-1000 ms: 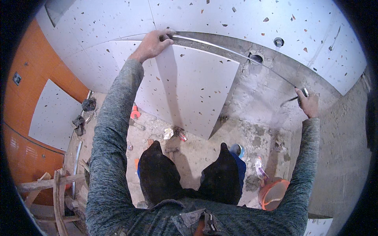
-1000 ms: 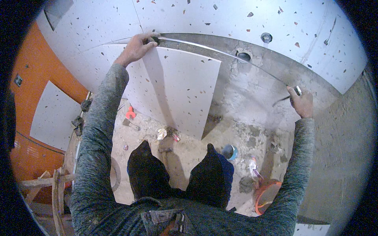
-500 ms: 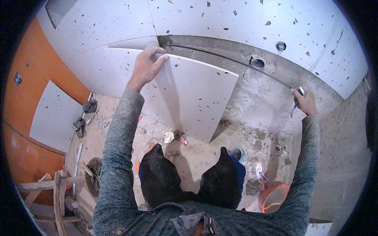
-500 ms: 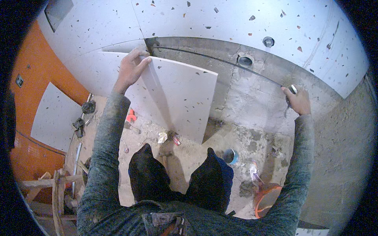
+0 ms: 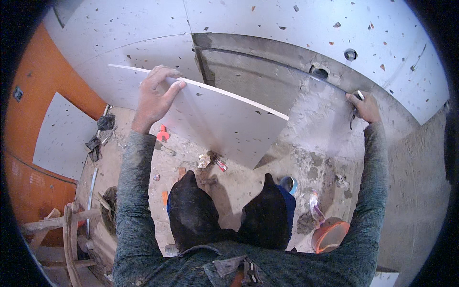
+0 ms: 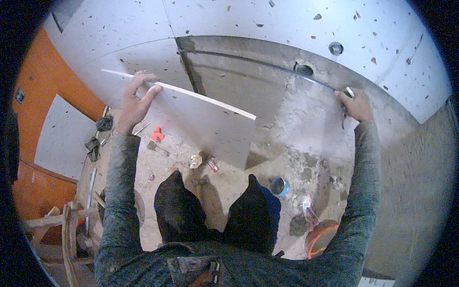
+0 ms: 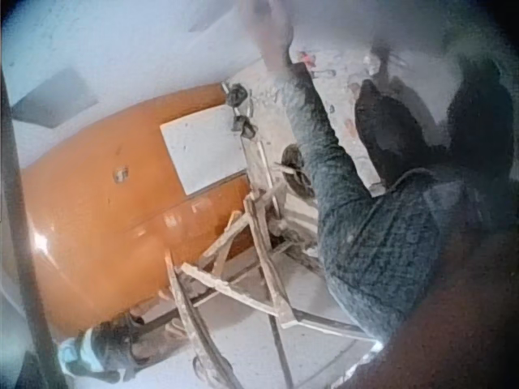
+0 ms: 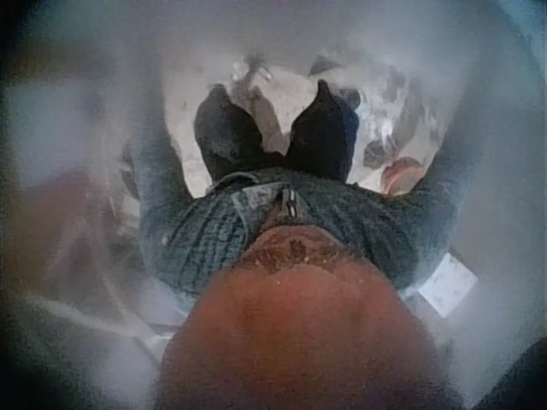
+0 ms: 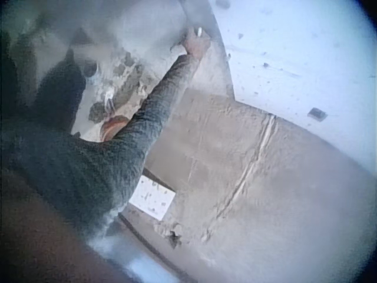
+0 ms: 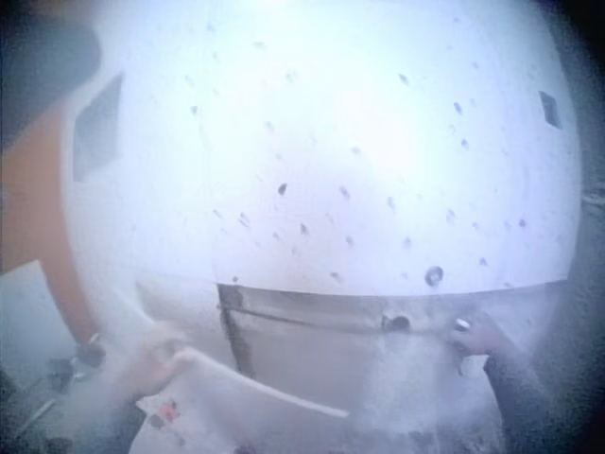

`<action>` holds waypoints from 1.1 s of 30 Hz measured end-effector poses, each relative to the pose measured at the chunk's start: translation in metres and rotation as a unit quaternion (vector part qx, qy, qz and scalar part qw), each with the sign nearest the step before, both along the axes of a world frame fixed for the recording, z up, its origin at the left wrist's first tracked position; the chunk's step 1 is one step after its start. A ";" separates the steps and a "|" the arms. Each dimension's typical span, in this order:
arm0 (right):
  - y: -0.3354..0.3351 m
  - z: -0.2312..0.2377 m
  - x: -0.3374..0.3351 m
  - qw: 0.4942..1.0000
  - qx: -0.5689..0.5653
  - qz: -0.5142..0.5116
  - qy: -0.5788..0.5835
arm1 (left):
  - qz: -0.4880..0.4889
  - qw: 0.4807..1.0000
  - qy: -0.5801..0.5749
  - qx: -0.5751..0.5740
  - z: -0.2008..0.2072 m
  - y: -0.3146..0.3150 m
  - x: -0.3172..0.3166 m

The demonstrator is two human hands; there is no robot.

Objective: The person measures a wall section and a large tile using a tape measure and a marker. They then use a PVC pipe fitting as a template to draw a circular cutout on the tile. Finally, the person lifts the tile to check its fit against the wall.

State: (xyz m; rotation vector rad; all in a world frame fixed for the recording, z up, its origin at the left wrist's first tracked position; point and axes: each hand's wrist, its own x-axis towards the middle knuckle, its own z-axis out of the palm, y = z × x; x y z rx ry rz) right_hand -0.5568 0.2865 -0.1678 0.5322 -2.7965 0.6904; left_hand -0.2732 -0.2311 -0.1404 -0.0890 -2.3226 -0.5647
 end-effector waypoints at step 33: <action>-0.009 0.011 -0.009 0.998 0.058 -0.013 0.021 | 0.019 0.997 0.066 -0.033 -0.018 -0.004 -0.001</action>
